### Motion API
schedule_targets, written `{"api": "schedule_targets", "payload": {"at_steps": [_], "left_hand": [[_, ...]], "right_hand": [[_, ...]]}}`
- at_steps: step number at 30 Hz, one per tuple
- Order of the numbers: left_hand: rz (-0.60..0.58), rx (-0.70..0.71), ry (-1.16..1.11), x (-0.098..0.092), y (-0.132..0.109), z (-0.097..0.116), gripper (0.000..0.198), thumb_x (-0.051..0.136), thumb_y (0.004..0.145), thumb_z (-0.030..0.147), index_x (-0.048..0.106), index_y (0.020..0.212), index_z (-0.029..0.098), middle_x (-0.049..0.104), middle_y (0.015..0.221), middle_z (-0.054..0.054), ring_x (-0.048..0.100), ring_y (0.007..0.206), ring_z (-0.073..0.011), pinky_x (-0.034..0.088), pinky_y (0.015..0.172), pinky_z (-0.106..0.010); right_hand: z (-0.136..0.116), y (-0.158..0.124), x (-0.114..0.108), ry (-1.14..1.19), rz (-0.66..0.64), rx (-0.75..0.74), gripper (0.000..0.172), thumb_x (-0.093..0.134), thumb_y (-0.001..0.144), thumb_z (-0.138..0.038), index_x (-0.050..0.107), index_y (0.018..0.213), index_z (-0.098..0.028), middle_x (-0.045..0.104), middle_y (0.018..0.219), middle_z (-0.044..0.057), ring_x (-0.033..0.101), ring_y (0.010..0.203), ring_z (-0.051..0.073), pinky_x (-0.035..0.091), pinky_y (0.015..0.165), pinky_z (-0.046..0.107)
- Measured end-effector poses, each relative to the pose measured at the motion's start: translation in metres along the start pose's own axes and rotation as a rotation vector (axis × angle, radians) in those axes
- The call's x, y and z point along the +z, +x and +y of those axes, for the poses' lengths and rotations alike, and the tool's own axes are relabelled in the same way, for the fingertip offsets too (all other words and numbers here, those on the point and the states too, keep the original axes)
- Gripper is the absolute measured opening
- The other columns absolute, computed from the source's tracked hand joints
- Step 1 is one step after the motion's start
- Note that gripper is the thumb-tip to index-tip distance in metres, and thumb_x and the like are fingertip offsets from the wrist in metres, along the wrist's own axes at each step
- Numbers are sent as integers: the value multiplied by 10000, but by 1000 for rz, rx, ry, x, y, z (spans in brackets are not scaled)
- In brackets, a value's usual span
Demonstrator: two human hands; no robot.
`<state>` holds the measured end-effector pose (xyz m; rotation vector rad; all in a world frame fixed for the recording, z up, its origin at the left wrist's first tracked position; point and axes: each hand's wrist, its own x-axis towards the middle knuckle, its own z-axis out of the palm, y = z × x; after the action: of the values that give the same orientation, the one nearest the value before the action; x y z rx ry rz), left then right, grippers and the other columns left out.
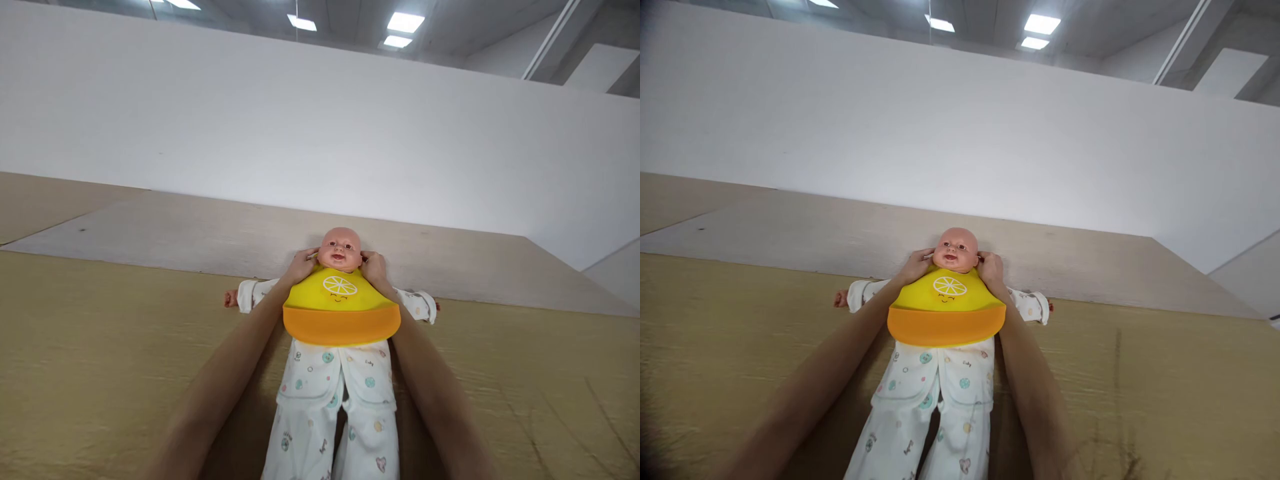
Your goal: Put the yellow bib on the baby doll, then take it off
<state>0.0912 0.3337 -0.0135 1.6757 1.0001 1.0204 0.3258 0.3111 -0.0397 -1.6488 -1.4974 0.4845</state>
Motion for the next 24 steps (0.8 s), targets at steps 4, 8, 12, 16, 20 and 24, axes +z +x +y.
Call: {"api": "schedule_targets", "payload": {"at_steps": [4,8,12,16,20,24], "left_hand": [[-14,-64,41,0,-2,2,393,541,676,156,751,1004,100,773,1014,-73,686,965,-282,544,818,-317],[2,-71,30,1,-2,0,392,546,655,164,759,978,104,779,947,-54,688,904,-256,540,767,-282],[-2,-71,69,0,0,-4,430,555,645,166,756,1018,96,779,959,-63,691,887,-254,535,751,-282],[-14,-52,81,0,1,-7,465,545,652,169,746,1064,89,775,1003,-68,692,902,-257,533,751,-284],[-12,-31,70,1,2,-9,472,538,664,176,742,1082,91,769,1043,-77,692,928,-260,531,769,-289],[-16,-24,49,1,2,-10,476,539,660,182,743,1082,100,771,1023,-69,690,907,-250,524,744,-281]], "right_hand": [[-1,1,1,-45,4,15,305,521,693,-368,684,653,-114,636,629,69,441,569,119,297,521,225],[-3,0,2,-49,-6,17,349,477,717,-369,707,698,-108,650,652,71,443,568,111,291,517,218],[-4,-1,1,-55,-9,13,325,480,693,-333,703,695,-97,657,665,75,441,575,109,298,525,217],[-5,-2,0,-44,-8,0,309,483,681,-308,703,711,-92,649,658,73,454,601,115,326,546,213],[-5,-2,0,-18,-9,-3,278,496,674,-301,689,676,-100,632,624,71,470,613,127,339,549,214],[-3,-3,1,34,-6,-7,258,509,674,-295,686,676,-108,634,622,63,509,642,142,370,563,214]]}}
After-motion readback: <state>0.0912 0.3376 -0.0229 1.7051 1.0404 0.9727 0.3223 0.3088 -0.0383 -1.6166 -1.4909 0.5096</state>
